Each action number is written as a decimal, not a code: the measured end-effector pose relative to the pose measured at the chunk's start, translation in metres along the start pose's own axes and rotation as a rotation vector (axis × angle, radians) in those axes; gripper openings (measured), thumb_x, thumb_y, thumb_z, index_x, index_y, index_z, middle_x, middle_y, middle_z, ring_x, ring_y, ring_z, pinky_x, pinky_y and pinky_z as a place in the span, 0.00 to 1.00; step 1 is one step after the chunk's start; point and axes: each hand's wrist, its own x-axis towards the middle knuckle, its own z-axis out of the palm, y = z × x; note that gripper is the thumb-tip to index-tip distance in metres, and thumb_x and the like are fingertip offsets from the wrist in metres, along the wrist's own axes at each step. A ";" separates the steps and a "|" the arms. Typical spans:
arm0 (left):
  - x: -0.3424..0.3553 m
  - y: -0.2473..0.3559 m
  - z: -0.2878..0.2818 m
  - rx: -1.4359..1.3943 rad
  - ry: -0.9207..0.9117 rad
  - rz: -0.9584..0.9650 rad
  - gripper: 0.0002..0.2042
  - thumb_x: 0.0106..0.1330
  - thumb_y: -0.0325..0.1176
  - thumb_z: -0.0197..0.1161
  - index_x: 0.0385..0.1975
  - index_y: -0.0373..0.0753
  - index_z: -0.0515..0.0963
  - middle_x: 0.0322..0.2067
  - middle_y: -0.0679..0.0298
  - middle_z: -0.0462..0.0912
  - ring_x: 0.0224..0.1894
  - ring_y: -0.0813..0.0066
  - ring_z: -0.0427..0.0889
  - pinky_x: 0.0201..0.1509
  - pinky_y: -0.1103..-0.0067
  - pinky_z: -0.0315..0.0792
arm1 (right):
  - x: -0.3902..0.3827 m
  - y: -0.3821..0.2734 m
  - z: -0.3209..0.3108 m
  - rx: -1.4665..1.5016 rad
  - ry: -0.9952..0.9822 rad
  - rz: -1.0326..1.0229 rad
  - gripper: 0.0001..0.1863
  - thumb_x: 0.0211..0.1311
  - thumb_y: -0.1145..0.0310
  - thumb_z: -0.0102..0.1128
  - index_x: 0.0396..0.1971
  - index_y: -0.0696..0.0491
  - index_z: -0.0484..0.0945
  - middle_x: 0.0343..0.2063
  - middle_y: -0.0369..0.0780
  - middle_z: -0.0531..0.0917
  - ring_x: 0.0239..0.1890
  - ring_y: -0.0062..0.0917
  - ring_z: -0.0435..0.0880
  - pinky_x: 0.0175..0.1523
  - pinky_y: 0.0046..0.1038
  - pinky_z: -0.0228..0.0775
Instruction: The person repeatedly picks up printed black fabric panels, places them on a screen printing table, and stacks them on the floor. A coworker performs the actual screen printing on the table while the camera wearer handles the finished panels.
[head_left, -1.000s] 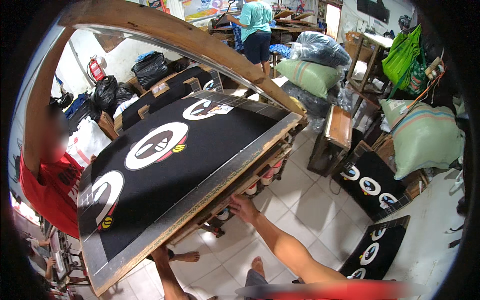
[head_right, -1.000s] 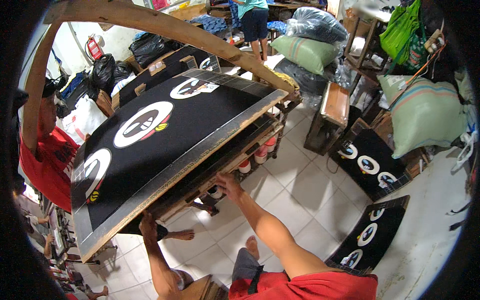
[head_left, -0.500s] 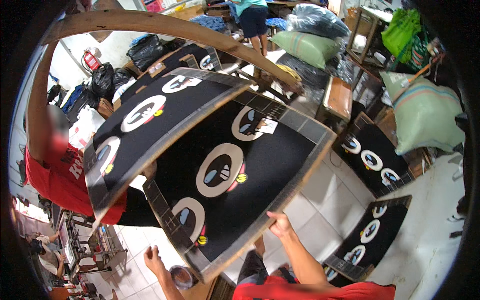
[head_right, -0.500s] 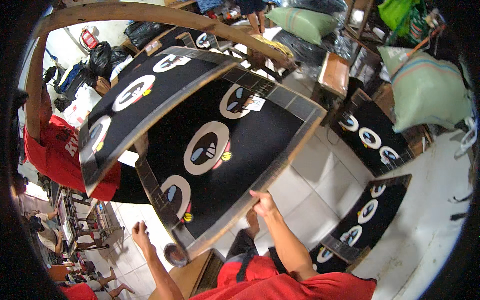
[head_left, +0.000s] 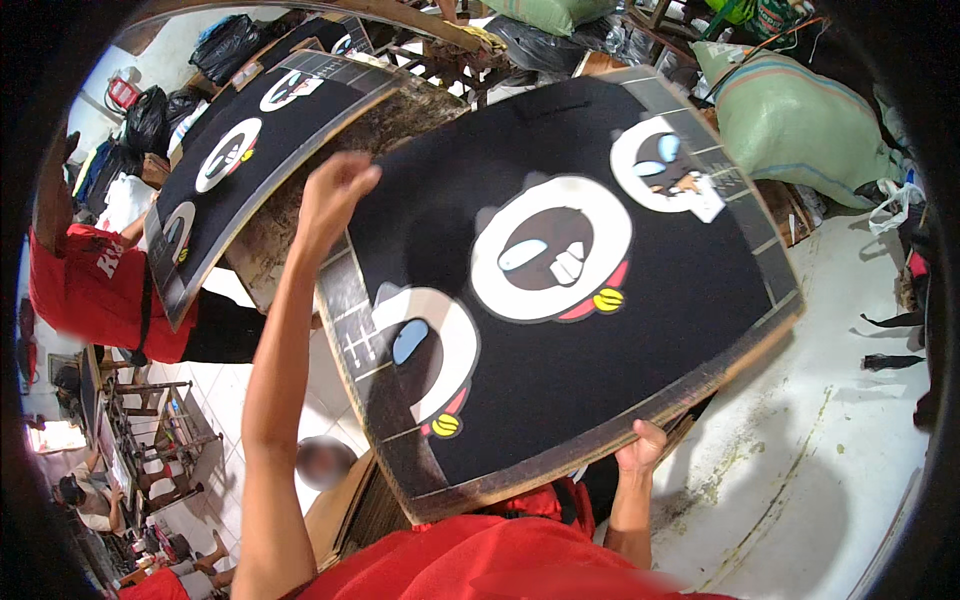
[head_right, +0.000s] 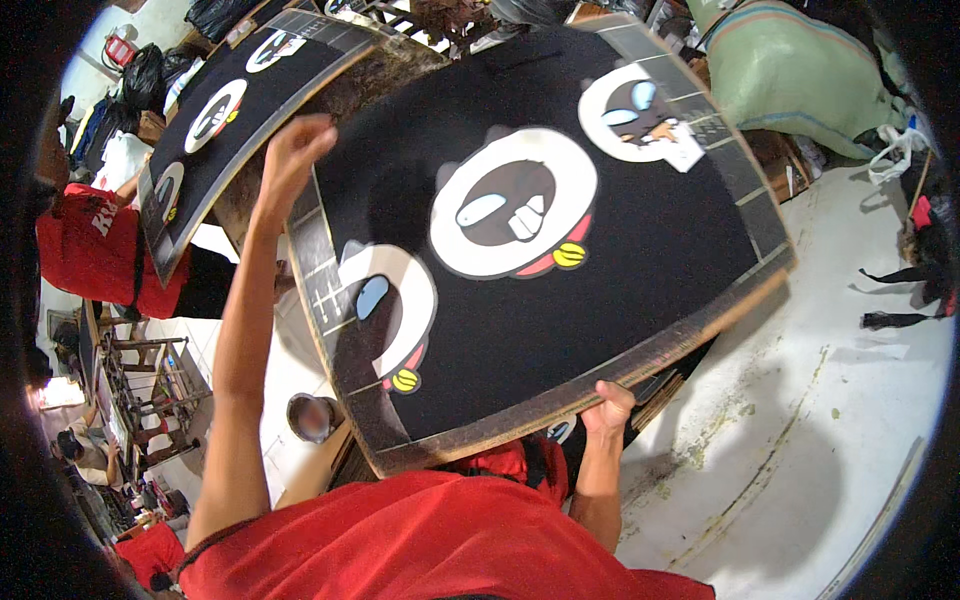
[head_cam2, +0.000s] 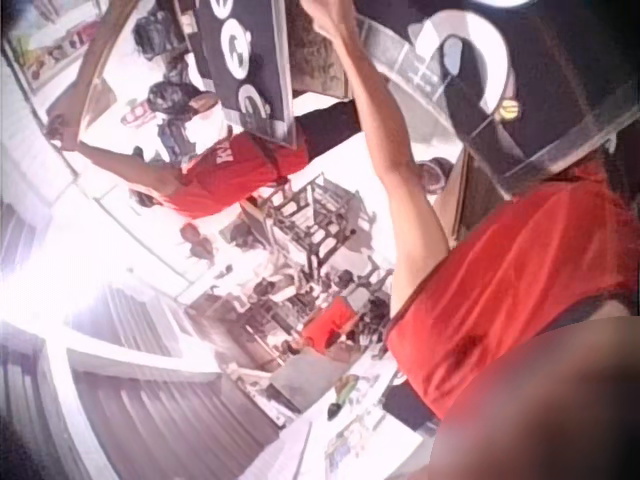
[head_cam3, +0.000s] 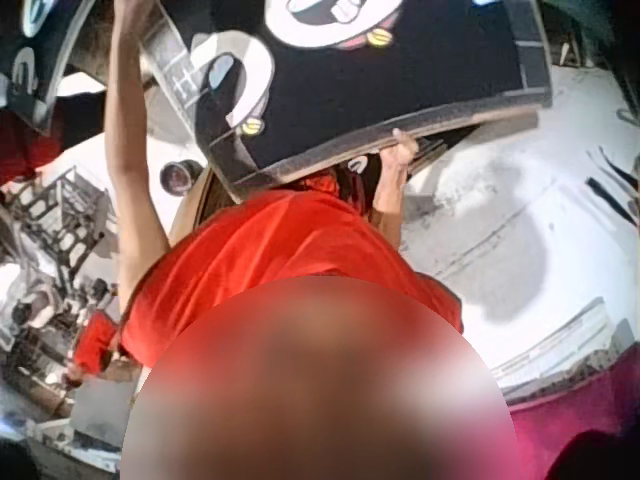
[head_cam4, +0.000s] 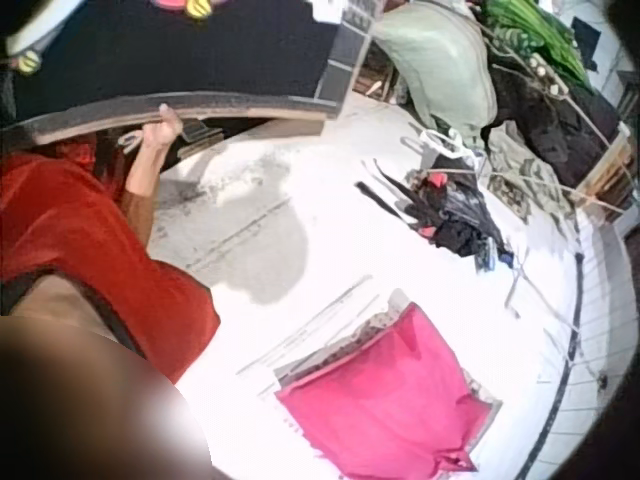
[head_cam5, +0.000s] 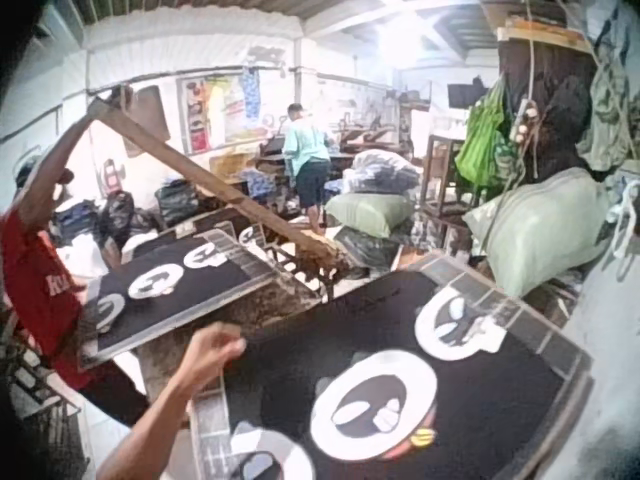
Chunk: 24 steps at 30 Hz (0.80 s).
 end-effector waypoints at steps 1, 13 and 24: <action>0.028 0.010 0.008 -0.018 -0.053 0.044 0.21 0.57 0.39 0.65 0.45 0.29 0.75 0.39 0.55 0.81 0.41 0.72 0.79 0.45 0.78 0.72 | -0.004 -0.012 0.001 -0.026 -0.024 -0.083 0.21 0.39 0.84 0.59 0.39 0.54 0.78 0.34 0.39 0.82 0.36 0.33 0.83 0.45 0.39 0.77; 0.248 0.226 0.071 0.178 -0.238 0.401 0.23 0.55 0.51 0.65 0.26 0.31 0.81 0.22 0.63 0.80 0.26 0.78 0.74 0.31 0.77 0.70 | -0.040 -0.082 0.044 -0.019 -0.220 -0.488 0.30 0.36 0.76 0.63 0.48 0.59 0.73 0.46 0.43 0.78 0.49 0.38 0.77 0.59 0.40 0.66; 0.193 0.308 0.071 -0.239 -0.356 0.387 0.26 0.52 0.53 0.67 0.38 0.33 0.80 0.39 0.56 0.80 0.41 0.67 0.77 0.45 0.73 0.68 | -0.130 -0.046 0.029 -0.021 -0.068 -0.837 0.36 0.40 0.68 0.64 0.56 0.59 0.66 0.57 0.44 0.69 0.57 0.39 0.67 0.65 0.43 0.53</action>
